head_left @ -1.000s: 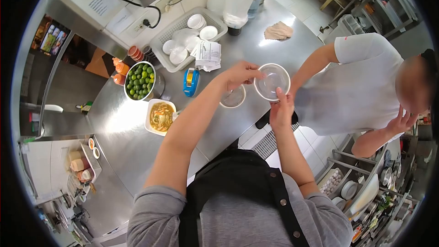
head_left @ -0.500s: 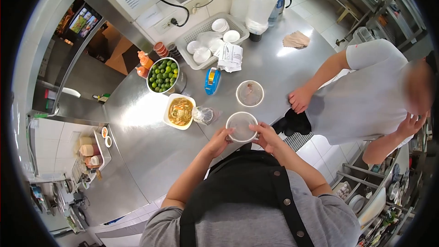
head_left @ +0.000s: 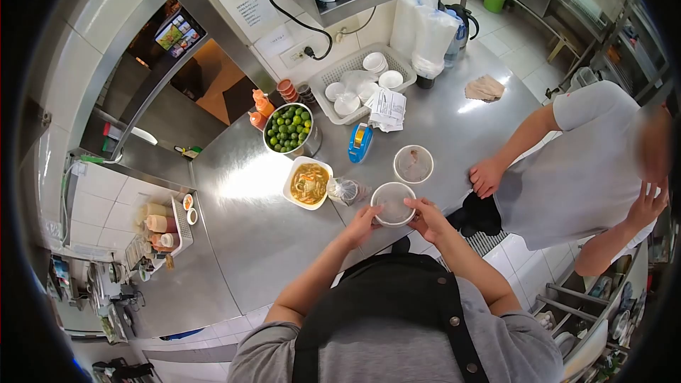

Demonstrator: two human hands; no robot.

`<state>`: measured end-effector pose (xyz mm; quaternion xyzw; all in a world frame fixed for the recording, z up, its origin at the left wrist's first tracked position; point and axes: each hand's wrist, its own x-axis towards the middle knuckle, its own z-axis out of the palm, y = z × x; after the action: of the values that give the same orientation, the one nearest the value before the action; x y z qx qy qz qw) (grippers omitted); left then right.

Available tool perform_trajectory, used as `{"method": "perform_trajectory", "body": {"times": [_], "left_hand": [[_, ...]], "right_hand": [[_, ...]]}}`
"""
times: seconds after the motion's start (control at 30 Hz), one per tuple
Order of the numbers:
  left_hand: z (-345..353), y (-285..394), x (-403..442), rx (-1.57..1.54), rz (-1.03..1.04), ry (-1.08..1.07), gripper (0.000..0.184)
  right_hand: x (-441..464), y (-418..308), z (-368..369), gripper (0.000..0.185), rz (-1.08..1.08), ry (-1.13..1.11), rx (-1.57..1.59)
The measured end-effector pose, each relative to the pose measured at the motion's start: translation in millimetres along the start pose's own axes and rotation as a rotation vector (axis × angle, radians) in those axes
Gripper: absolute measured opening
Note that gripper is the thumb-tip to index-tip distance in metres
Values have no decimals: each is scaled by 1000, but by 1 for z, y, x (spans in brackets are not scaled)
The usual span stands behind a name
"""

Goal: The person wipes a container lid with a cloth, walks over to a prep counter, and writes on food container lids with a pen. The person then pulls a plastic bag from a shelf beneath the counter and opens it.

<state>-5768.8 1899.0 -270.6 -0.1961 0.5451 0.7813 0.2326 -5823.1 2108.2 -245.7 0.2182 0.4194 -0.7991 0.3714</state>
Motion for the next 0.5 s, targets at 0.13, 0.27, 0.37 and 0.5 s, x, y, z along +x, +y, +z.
{"method": "perform_trajectory", "body": {"times": [0.13, 0.27, 0.37, 0.5], "left_hand": [[-15, 43, -8, 930, 293, 89, 63], [26, 179, -51, 975, 754, 255, 56], [60, 289, -71, 1035, 1219, 465, 46], [76, 399, -64, 1977, 1550, 861, 39]], "right_hand": [[16, 15, -12, 44, -102, 133, -84], [14, 20, -7, 52, -177, 228, -52], [27, 35, -13, 45, -301, 253, -274], [36, 43, -26, 34, -701, 414, -839]]}}
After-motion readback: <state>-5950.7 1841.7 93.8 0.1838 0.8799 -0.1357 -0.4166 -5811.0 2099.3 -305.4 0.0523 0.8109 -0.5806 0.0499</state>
